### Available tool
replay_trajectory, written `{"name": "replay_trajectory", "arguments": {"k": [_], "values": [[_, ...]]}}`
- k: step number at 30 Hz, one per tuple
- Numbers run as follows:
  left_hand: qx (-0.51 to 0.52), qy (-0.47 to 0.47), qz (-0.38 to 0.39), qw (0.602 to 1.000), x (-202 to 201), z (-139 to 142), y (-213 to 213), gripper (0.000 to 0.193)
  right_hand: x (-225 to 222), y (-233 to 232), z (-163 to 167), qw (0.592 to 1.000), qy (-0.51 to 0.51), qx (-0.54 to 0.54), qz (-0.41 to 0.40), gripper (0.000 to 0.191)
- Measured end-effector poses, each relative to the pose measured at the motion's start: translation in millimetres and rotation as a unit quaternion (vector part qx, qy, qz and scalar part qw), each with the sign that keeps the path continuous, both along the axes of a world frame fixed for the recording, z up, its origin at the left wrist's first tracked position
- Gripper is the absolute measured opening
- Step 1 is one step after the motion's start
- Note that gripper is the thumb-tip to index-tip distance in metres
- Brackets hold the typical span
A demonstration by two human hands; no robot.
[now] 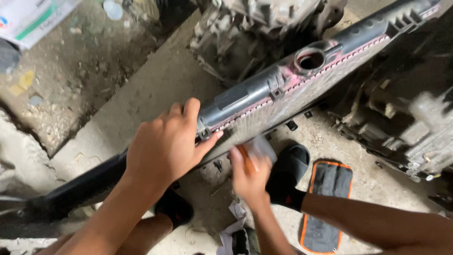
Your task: The person uses a screwdriver and pliers to pry and separate the plastic tank from the radiator core. They repeatedly reposition the radiator and apply leverage along the seam to detach the components.
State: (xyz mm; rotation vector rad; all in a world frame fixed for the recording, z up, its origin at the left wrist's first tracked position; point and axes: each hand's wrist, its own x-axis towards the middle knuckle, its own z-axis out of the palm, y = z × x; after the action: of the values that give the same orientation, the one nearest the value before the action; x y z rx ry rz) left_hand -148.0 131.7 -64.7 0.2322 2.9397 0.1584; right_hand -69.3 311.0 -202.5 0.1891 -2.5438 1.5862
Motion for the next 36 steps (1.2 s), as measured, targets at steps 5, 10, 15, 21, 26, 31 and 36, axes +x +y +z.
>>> {"name": "replay_trajectory", "arguments": {"k": [5,10,15,21,26,31,36], "values": [[0.005,0.1,-0.032,0.994,2,-1,-2,0.057,-14,-2,15,0.976,0.038,-0.21,-0.036,0.024],[0.015,0.023,-0.007,1.0,2,-1,-4,0.057,-7,5,25,0.989,-0.143,-0.026,-0.027,0.021],[-0.007,-0.009,-0.004,1.0,-1,-1,-5,0.057,-3,8,17,0.998,-0.025,-0.049,-0.032,0.015],[0.011,0.059,-0.011,0.998,1,1,-4,0.061,-12,1,26,0.94,0.024,-0.34,-0.014,0.019],[-0.008,-0.023,0.001,1.0,2,4,-5,0.057,-19,10,34,0.984,-0.117,-0.126,-0.035,0.022],[0.004,-0.01,0.004,1.0,2,6,-6,0.057,-20,9,28,0.995,-0.084,-0.06,-0.014,0.018],[0.012,0.014,-0.013,1.0,4,11,-6,0.069,-15,10,23,0.951,-0.25,-0.161,-0.084,0.025]]}}
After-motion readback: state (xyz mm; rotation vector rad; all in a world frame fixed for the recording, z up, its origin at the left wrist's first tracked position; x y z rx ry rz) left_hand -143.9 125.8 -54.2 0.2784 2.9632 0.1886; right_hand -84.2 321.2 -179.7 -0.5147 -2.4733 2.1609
